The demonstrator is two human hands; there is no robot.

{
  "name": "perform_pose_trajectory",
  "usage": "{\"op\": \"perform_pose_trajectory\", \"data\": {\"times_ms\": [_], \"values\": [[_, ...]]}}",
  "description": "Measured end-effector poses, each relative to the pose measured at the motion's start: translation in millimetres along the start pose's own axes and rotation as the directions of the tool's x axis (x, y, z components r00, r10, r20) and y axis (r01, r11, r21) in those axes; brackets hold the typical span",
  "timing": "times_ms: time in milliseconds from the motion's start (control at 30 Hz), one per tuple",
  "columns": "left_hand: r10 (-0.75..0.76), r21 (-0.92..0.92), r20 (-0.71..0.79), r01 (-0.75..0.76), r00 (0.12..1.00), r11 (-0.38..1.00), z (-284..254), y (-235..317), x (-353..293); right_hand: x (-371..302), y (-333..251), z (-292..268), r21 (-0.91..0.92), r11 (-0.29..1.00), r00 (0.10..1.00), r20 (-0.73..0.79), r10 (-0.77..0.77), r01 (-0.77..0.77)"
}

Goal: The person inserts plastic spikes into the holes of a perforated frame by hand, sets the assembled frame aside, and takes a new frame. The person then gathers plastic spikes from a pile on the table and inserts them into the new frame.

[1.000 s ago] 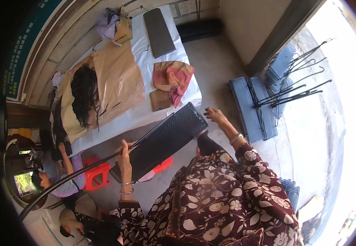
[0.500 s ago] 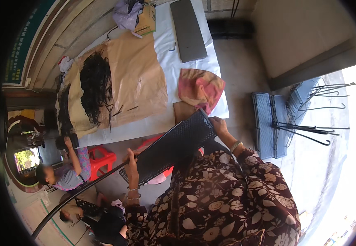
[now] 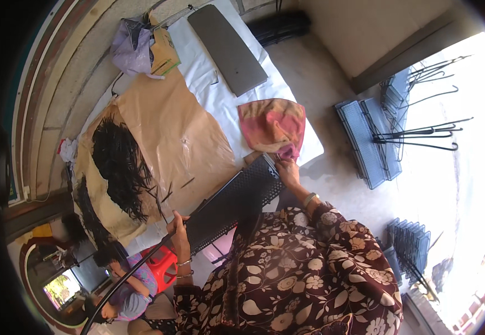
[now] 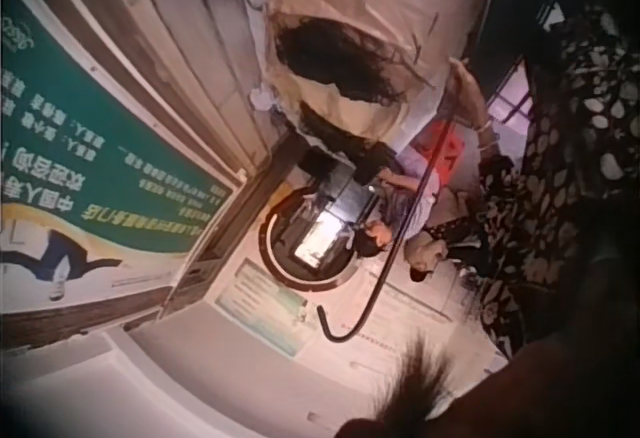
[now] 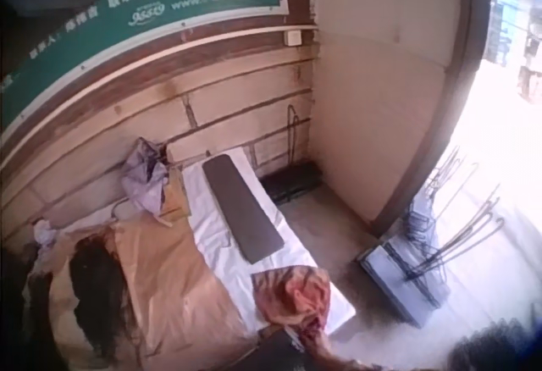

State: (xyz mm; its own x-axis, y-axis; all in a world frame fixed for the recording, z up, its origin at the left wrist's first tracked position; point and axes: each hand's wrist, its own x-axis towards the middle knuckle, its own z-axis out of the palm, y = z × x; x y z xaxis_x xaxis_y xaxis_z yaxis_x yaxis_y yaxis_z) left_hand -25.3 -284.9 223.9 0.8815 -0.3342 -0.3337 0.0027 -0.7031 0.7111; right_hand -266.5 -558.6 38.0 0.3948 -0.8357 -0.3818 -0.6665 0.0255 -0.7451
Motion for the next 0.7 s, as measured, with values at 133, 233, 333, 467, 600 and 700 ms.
{"op": "perform_pose_trajectory", "data": {"times_ms": [133, 233, 333, 467, 600, 700], "values": [[0.100, 0.027, 0.117, -0.104, 0.988, 0.994, 0, 0, 31, -2, 6, 15, 0.052, 0.998, 0.996, -0.076, 0.049, -0.046], [0.086, 0.069, 0.165, -0.098, 0.983, 0.993, -4, -12, 52, 1, 1, 22, 0.078, 0.994, 0.996, -0.040, 0.076, -0.073], [0.093, 0.062, 0.241, -0.111, 0.966, 0.992, -4, -16, 60, 4, 13, 28, 0.081, 0.995, 0.998, -0.024, 0.056, -0.054], [0.080, 0.036, 0.209, -0.090, 0.975, 0.995, -9, -33, 63, -2, 9, 36, 0.113, 0.982, 0.988, 0.060, 0.143, -0.149], [0.071, 0.003, 0.221, -0.073, 0.973, 0.997, -15, -36, 71, 2, 11, 49, -0.010, 0.999, 0.992, -0.121, -0.034, 0.033], [0.083, 0.029, 0.229, -0.092, 0.970, 0.995, -17, -29, 75, 4, 24, 62, 0.025, 1.000, 0.986, -0.166, 0.000, 0.004]]}}
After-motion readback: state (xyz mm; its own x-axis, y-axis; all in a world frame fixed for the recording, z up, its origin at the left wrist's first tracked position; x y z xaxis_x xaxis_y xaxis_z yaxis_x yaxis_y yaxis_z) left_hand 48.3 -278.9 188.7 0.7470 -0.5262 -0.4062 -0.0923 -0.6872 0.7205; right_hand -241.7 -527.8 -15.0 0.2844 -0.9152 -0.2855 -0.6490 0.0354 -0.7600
